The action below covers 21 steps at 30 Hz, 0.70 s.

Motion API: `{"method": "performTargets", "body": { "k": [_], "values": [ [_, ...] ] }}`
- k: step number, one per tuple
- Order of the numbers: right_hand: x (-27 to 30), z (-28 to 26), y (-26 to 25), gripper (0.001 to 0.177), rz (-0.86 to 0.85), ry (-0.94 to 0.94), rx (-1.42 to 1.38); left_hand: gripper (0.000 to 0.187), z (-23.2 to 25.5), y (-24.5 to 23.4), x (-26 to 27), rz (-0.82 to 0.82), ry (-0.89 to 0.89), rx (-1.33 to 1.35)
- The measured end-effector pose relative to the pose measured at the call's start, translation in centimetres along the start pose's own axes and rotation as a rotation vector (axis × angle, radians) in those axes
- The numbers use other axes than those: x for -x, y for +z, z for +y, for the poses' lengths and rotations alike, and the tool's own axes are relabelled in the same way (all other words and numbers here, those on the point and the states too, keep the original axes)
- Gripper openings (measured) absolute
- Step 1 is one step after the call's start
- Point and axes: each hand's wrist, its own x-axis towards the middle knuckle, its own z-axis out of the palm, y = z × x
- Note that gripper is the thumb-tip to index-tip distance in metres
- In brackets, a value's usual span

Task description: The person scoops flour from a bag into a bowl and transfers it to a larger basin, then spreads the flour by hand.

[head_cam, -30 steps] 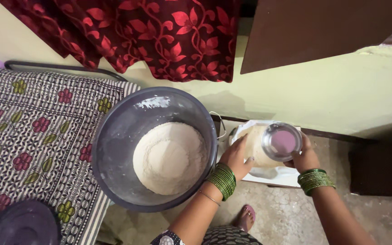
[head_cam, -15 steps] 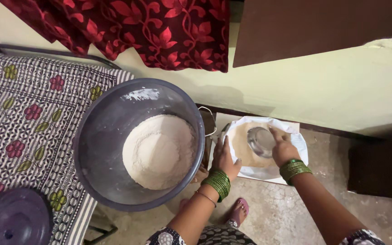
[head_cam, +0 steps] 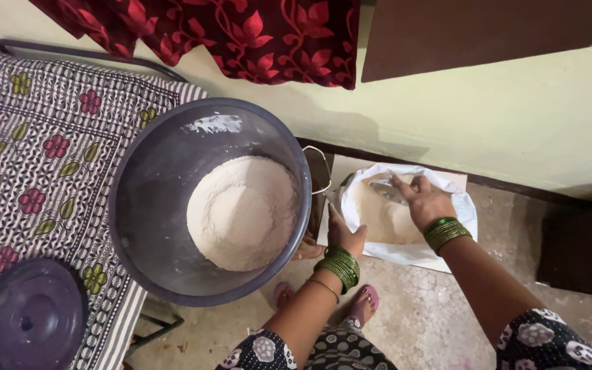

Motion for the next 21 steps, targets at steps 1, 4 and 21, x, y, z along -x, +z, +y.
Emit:
{"method": "performTargets", "body": {
  "k": [1, 4, 21],
  "values": [
    [0.1, 0.0, -0.2, 0.07, -0.003, -0.001, -0.002, 0.113, -0.2, 0.3, 0.2, -0.001, -0.003, -0.002],
    [0.0, 0.3, 0.0, 0.076, 0.023, -0.041, 0.025, 0.113, -0.3, 0.8, 0.7, 0.031, -0.086, 0.068],
    [0.1, -0.2, 2.7, 0.06, -0.001, -0.187, -0.047, 0.096, 1.7, 0.9, 4.3, 0.076, -0.173, -0.011]
  ]
}}
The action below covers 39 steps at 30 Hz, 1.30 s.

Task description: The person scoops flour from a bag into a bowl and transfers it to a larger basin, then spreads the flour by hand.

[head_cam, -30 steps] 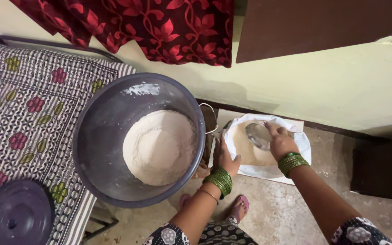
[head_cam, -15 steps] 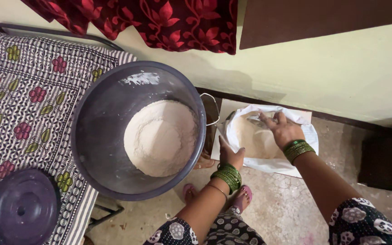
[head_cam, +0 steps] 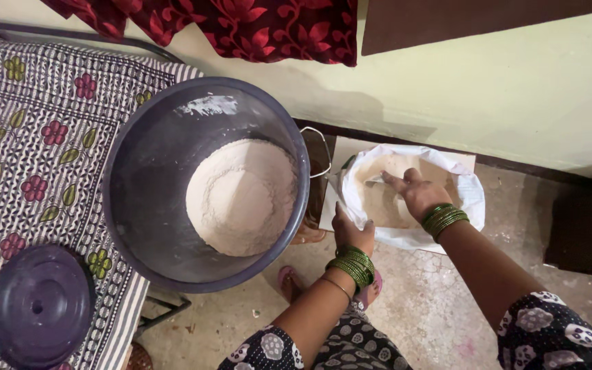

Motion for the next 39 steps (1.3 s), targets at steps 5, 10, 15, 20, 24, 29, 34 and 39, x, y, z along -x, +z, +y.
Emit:
{"method": "performTargets", "body": {
  "k": [5, 10, 15, 20, 24, 29, 34, 39],
  "values": [
    [-0.3, 0.2, 0.7, 0.061, -0.017, -0.036, -0.006, 0.088, 0.9, -0.5, 0.8, 0.021, 0.021, 0.02],
    [-0.6, 0.5, 1.2, 0.056, -0.124, -0.017, 0.032, 0.082, 1.0, -0.3, 1.3, 0.037, 0.021, 0.037],
    [-0.9, 0.9, 1.4, 0.07, -0.183, -0.054, 0.02, 0.081, 1.1, -0.2, 1.4, 0.029, -0.032, 0.038],
    [-0.9, 0.9, 1.3, 0.056, -0.248, -0.062, 0.086, 0.081, 1.2, -0.2, 1.3, 0.023, -0.033, 0.04],
    [-0.5, 1.7, 2.2, 0.053, -0.146, -0.142, 0.104, 0.081, 1.1, -0.1, 1.3, 0.023, -0.039, 0.024],
    [-1.2, 2.3, 2.5, 0.048, -0.282, -0.031, -0.056, 0.081, 1.0, -0.1, 1.1, 0.02, -0.022, 0.03],
    [-1.7, 3.6, 3.2, 0.058, -0.384, 0.047, -0.127, 0.08, 0.8, 0.0, 1.0, 0.027, -0.007, 0.045],
    [-1.2, 5.4, 6.0, 0.066, -0.282, 0.144, -0.092, 0.082, 0.5, 0.0, 0.7, 0.03, 0.025, 0.017]
  ]
}}
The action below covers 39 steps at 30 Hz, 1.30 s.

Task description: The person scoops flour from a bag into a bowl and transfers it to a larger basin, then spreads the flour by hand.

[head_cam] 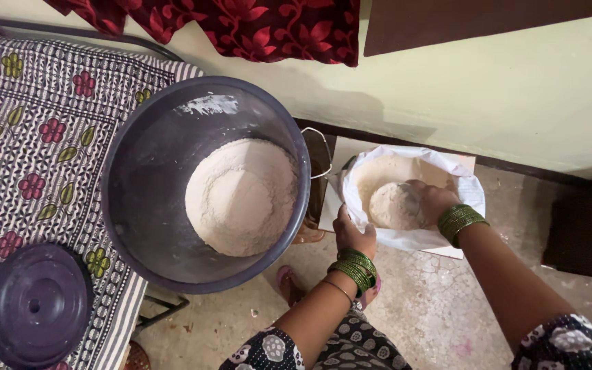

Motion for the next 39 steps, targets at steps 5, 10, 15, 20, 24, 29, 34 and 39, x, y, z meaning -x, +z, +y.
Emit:
{"method": "performTargets", "body": {
  "k": [5, 10, 15, 20, 24, 29, 34, 39],
  "values": [
    [0.2, 1.2, 1.7, 0.068, 0.257, -0.022, -0.039, 0.082, -0.2, -0.1, -0.1, 0.006, 0.036, 0.002],
    [0.5, 1.5, 2.5, 0.057, 0.401, 0.096, -0.146, 0.081, 0.4, -0.9, 0.2, -0.005, 0.037, 0.005],
    [2.0, -0.1, 0.1, 0.048, 0.445, 0.144, -0.381, 0.079, 1.2, -1.3, 0.0, -0.046, -0.037, 0.022],
    [2.6, -1.3, -0.9, 0.055, 0.543, 0.1, -0.461, 0.078, 0.4, -0.9, -0.1, -0.011, 0.012, 0.045],
    [2.9, -1.5, -1.2, 0.055, 0.495, 0.216, -0.472, 0.077, 0.2, -0.7, -0.2, 0.016, 0.031, 0.058],
    [3.2, -1.2, -0.6, 0.048, 0.561, 0.116, -0.451, 0.075, 0.4, -1.2, -0.2, -0.006, -0.015, 0.083],
    [2.7, -0.4, 0.6, 0.048, 0.664, 0.118, -0.452, 0.073, -0.2, -1.0, -0.3, 0.01, 0.015, 0.096],
    [3.2, -0.8, -0.4, 0.07, 0.432, 0.262, -0.586, 0.074, -0.2, -1.1, -0.2, -0.012, -0.012, 0.09]
  ]
}}
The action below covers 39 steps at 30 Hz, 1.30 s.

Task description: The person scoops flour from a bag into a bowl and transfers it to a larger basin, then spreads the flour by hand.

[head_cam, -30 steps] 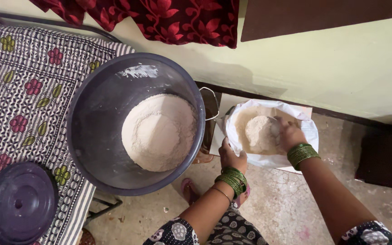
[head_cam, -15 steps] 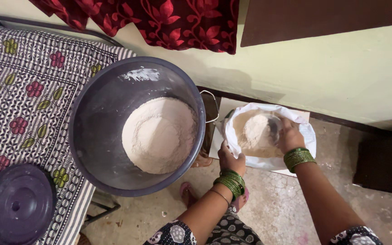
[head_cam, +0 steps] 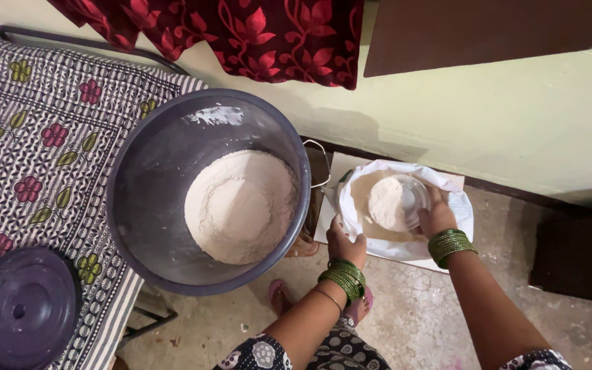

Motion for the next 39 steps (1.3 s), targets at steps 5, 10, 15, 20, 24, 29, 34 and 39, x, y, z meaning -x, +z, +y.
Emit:
{"method": "performTargets", "body": {
  "k": [5, 10, 15, 20, 24, 29, 34, 39],
  "values": [
    [1.1, -1.0, -0.9, 0.07, -0.159, 0.189, -0.453, 0.076, 0.9, -0.9, 0.1, 0.024, 0.033, -0.043],
    [0.7, 2.3, 0.1, 0.066, -0.185, 0.298, -0.777, 0.077, 1.2, -1.4, 0.0, -0.008, -0.042, -0.019],
    [0.4, 4.2, 3.2, 0.086, 0.303, -0.507, -0.107, 0.077, -1.0, -0.6, -0.9, 0.061, 0.152, -0.065],
    [2.4, 0.4, 1.2, 0.076, -0.02, 0.351, -0.784, 0.076, -0.3, -1.1, -0.7, 0.01, 0.063, -0.044],
    [4.0, -2.3, 0.3, 0.073, 0.035, 0.291, -0.662, 0.075, 0.1, -1.5, -0.6, 0.013, 0.091, -0.055],
    [5.3, -4.1, -0.7, 0.071, 0.138, 0.318, -0.731, 0.075, 0.2, -1.8, -0.3, -0.005, 0.071, -0.042],
    [6.3, -5.5, -1.3, 0.067, 0.115, 0.284, -0.498, 0.075, -0.1, -1.7, -0.4, -0.011, 0.086, -0.043],
    [6.5, -5.5, -0.9, 0.067, 0.152, 0.266, -0.521, 0.073, -0.4, -1.6, -0.5, -0.021, 0.097, -0.038]
  ]
}}
